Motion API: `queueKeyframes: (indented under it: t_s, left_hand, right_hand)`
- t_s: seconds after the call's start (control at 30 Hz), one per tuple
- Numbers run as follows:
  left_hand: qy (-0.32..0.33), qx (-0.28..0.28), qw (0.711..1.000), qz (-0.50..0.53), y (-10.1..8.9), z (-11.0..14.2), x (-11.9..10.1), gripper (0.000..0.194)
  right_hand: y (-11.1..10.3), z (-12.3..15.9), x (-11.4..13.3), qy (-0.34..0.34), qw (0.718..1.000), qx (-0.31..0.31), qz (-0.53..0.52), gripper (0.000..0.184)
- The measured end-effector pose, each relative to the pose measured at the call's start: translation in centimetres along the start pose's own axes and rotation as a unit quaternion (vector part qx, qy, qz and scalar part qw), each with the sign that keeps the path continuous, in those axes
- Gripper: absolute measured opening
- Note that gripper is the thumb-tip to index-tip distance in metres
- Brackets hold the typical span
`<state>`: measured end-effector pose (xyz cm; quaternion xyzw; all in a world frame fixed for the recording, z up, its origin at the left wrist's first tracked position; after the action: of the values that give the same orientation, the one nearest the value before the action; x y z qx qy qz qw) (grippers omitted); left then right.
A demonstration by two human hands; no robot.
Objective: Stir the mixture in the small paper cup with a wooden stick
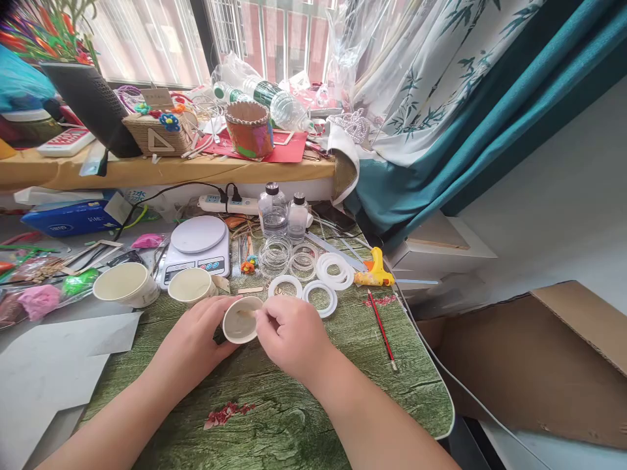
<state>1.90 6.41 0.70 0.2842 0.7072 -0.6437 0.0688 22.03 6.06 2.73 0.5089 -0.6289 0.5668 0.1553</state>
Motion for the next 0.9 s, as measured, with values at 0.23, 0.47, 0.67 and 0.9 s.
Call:
queueKeyframes:
  t_s: [0.23, 0.47, 0.67, 0.9]
  left_hand:
    - [0.001, -0.001, 1.0, 0.003, 0.08, -0.09, 0.12, 0.046]
    - [-0.001, -0.002, 1.0, 0.007, -0.07, -0.18, -0.01, 0.044]
    - [0.004, -0.011, 1.0, 0.006, 0.11, -0.16, 0.22, 0.046]
    - [0.007, -0.013, 1.0, 0.004, 0.13, -0.3, 0.22, 0.046]
  right_hand:
    - [0.08, -0.06, 0.13, 0.004, 1.0, -0.007, -0.012, 0.035]
    - [0.16, -0.02, -0.06, 0.017, 1.0, -0.009, -0.017, 0.034]
    - [0.5, -0.21, -0.03, 0.02, 0.999, 0.0, -0.032, 0.033]
    - [0.15, -0.13, 0.06, 0.002, 1.0, 0.001, -0.022, 0.037]
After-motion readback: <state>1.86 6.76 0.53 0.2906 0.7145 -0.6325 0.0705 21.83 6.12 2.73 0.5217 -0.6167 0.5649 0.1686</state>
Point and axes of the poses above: each hand's wrist, its own z-axis away from the middle knuckle, its own y-axis out of the palm, x = y × z, the point moved 3 cm from there along -z, towards the middle knuckle, and after that the axes turned 13 degrees about -y, right-handed, at the moved point
